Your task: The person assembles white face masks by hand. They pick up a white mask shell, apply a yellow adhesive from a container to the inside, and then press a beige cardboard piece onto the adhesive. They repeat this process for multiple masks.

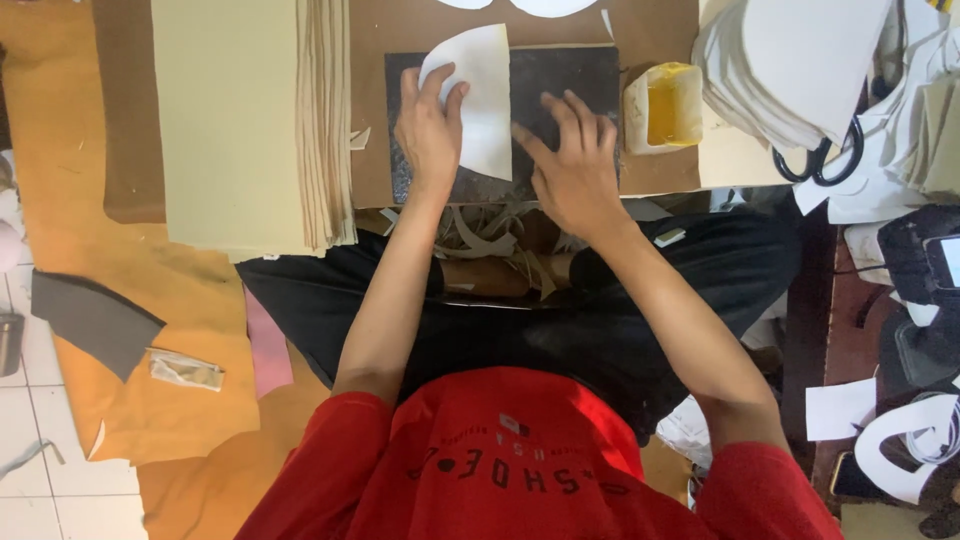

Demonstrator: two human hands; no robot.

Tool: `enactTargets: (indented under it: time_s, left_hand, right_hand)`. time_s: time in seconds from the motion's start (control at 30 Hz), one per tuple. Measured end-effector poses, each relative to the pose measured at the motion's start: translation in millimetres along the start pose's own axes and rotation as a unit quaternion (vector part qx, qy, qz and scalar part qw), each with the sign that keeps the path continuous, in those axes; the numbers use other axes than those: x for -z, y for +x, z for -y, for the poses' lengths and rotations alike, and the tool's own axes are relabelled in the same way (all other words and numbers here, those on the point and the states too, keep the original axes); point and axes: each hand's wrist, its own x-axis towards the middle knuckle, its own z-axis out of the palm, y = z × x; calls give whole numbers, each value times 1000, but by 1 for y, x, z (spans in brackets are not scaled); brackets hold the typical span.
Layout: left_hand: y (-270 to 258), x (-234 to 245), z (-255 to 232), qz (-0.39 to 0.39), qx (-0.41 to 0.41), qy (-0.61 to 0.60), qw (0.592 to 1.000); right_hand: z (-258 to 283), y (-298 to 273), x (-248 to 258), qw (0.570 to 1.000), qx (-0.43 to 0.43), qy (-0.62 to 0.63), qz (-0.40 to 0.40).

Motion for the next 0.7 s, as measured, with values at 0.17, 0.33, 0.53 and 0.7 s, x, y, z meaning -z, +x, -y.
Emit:
enactTargets:
  time_s: [0.17,0.33,0.53,0.7]
  left_hand:
    - [0,1,-1,-23,-25,0,999]
    - [0,17,-18,-34,-22,31,999]
    - [-23,49,-35,39,-210,-18,977]
    - [-42,76,-27,233,-153,-135,951]
  right_hand:
    - [9,2,-34,998,-18,-61,31]
    - [29,-17,-23,982,29,-186,15]
    - [43,-41,-16,972,44,-227,50]
    - [38,-28,-6,998,15,-53,-13]
